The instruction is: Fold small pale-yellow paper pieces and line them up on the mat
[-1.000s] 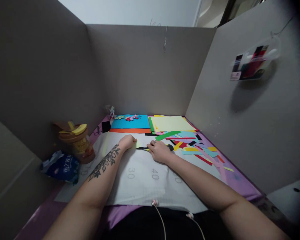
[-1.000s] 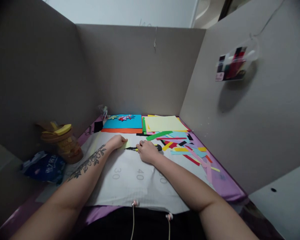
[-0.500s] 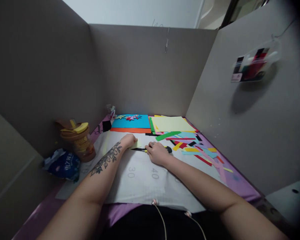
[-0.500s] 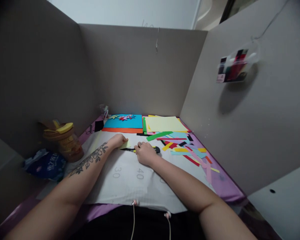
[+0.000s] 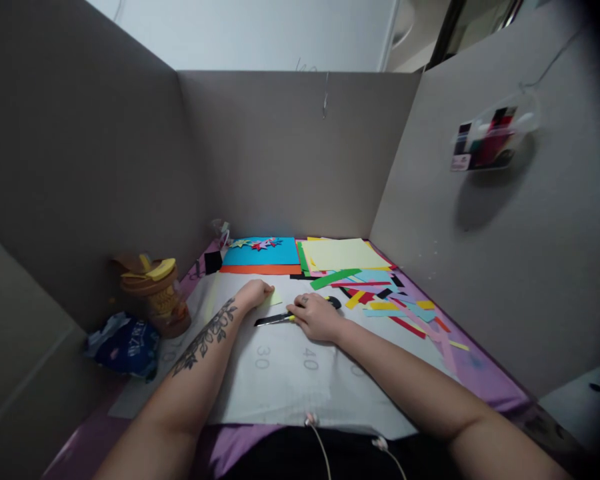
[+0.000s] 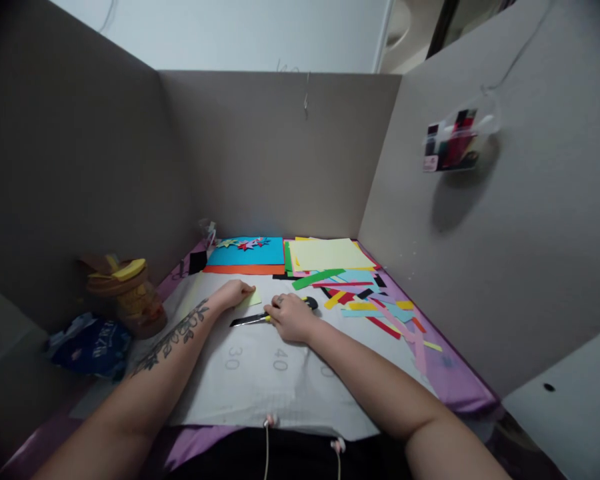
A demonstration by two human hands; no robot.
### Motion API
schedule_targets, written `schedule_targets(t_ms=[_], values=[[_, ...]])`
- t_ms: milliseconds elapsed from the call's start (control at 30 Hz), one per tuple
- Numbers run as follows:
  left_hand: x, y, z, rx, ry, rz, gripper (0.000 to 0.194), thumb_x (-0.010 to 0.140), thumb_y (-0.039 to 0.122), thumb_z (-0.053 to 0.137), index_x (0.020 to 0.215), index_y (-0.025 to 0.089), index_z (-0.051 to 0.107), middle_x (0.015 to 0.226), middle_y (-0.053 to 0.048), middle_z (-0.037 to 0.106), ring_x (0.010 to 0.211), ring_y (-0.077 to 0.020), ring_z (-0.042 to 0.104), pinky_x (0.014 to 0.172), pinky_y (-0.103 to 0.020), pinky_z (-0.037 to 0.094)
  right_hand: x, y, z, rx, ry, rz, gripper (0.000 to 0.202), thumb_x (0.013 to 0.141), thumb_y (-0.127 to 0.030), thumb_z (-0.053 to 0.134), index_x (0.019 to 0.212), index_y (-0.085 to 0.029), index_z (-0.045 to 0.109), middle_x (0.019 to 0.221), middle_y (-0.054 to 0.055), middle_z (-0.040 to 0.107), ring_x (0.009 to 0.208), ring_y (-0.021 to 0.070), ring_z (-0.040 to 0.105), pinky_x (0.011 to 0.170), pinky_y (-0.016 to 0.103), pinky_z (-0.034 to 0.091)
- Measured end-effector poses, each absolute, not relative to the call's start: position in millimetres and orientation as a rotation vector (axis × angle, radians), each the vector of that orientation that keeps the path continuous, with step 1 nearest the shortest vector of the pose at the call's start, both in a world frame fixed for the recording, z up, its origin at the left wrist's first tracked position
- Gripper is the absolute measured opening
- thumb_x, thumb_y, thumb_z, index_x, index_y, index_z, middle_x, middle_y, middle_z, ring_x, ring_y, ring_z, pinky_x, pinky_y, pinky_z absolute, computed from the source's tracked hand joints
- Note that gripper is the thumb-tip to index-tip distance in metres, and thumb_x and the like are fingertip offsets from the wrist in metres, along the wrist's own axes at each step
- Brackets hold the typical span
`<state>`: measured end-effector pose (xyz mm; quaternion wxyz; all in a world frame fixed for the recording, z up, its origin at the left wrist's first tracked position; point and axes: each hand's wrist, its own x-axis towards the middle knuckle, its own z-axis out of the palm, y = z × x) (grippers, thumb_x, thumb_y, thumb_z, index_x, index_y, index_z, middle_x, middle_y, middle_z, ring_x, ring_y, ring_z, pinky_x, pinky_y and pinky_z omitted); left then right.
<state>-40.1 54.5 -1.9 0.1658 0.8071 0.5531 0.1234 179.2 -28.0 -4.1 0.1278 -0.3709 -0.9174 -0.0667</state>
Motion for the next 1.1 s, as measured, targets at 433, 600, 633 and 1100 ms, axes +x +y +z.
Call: schedule_targets(t_ms=[433, 600, 633, 1100], values=[[-56, 54, 19, 2.197, 1.563, -0.056, 0.050, 0.052, 0.039, 0.072, 0.095, 0.017, 0.060, 0.091, -0.006, 0.065, 0.073, -0.0203, 0.061, 0.054, -0.023, 0.041, 258, 20, -14, -1.459, -2.104, -0.085, 0.034, 0.089, -0.027, 0.042, 0.118, -0.018, 0.058, 0.099, 0.008, 0.057, 0.095, 0.0194, 0.054, 0.085, 0.030, 0.042], [-58, 40, 23, 2.195, 1.416, 0.187, 0.019, 0.065, 0.034, 0.061, 0.071, 0.016, 0.059, 0.070, 0.000, 0.062, 0.063, -0.0148, 0.056, 0.050, -0.022, 0.037, 250, 15, -10, -1.347, -2.115, -0.061, 0.034, 0.089, -0.025, 0.042, 0.119, -0.019, 0.057, 0.099, 0.008, 0.057, 0.096, 0.0194, 0.053, 0.086, 0.030, 0.042], [-57, 38, 24, 2.172, 1.371, 0.354, 0.018, 0.068, 0.034, 0.058, 0.070, 0.016, 0.059, 0.069, 0.000, 0.061, 0.063, -0.0143, 0.056, 0.052, -0.022, 0.039, 249, 14, -8, -1.329, -2.098, -0.079, 0.035, 0.088, -0.025, 0.042, 0.119, -0.019, 0.056, 0.100, 0.008, 0.056, 0.096, 0.0197, 0.052, 0.086, 0.031, 0.042], [-51, 32, 30, 1.874, 1.106, 1.427, 0.008, 0.068, 0.024, 0.063, 0.072, 0.017, 0.066, 0.082, -0.005, 0.066, 0.083, -0.0174, 0.060, 0.076, -0.029, 0.048, 248, -7, 3, -1.219, -1.963, -0.411, 0.043, 0.084, -0.026, 0.046, 0.127, -0.024, 0.052, 0.108, 0.011, 0.052, 0.104, 0.0278, 0.046, 0.093, 0.044, 0.033]])
